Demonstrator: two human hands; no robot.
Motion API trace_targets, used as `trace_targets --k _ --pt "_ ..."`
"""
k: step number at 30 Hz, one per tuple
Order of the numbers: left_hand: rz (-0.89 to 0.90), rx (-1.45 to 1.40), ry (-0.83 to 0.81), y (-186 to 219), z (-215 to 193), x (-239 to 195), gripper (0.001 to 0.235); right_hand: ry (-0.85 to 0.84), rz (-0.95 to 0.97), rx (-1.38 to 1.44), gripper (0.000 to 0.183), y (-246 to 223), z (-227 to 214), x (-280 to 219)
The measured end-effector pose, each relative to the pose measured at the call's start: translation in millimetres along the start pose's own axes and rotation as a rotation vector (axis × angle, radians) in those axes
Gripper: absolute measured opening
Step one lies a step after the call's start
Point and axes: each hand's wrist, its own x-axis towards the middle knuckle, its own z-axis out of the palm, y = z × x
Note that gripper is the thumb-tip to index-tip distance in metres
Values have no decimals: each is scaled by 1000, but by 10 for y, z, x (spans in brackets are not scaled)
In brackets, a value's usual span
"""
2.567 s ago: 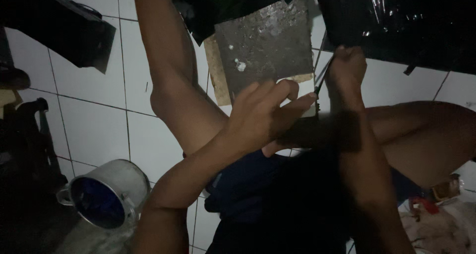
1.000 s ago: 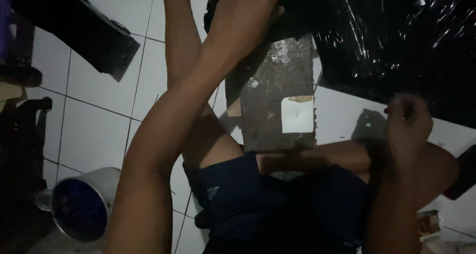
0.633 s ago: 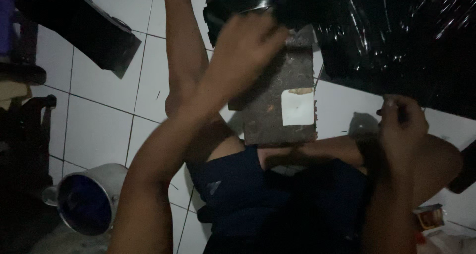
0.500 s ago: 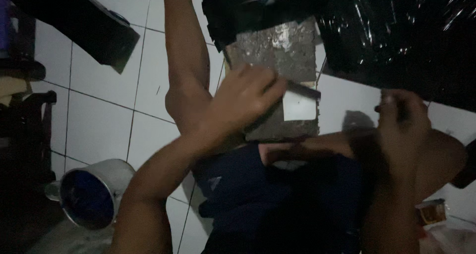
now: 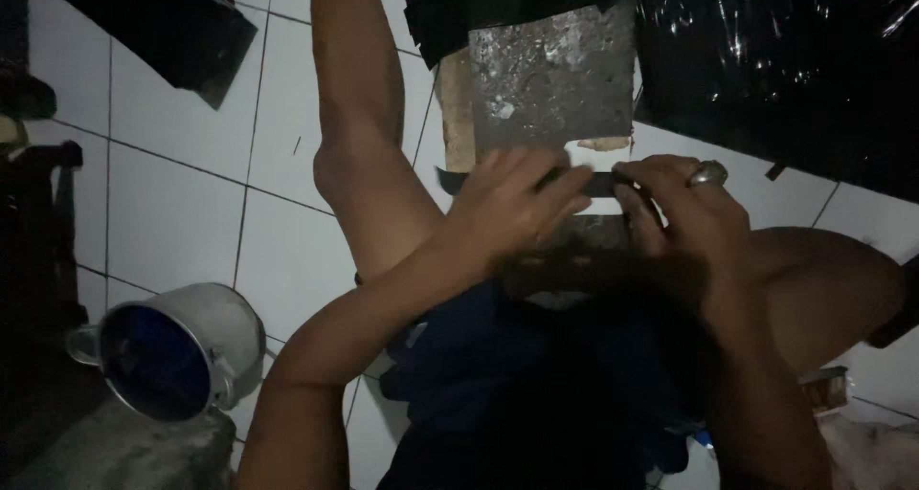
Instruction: The person sits on the floor and uses a knife to cut a black sheet of material into strips on a wooden board. The person repeatedly cuts the material and places the cut strips aside.
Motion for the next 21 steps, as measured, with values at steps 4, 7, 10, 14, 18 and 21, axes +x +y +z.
trace_targets --k 4,7,10,14,18,21 --pt "-49 -60 37 -24 117 31 32 -87 89 163 18 85 -16 59" --pt "-76 -132 -17 -75 125 -7 26 -80 44 201 16 173 -30 71" --pt "-63 -196 -49 -125 160 0 20 -52 -70 217 18 264 -9 82" --pt "22 -142 -36 -140 162 -2 21 1 -199 64 36 346 -10 47" --pt "29 -154 -62 -123 112 -43 30 -59 -287 -180 42 452 -8 40" --pt "40 -143 -119 -151 82 -17 34 -90 -257 -194 51 559 -14 -8"
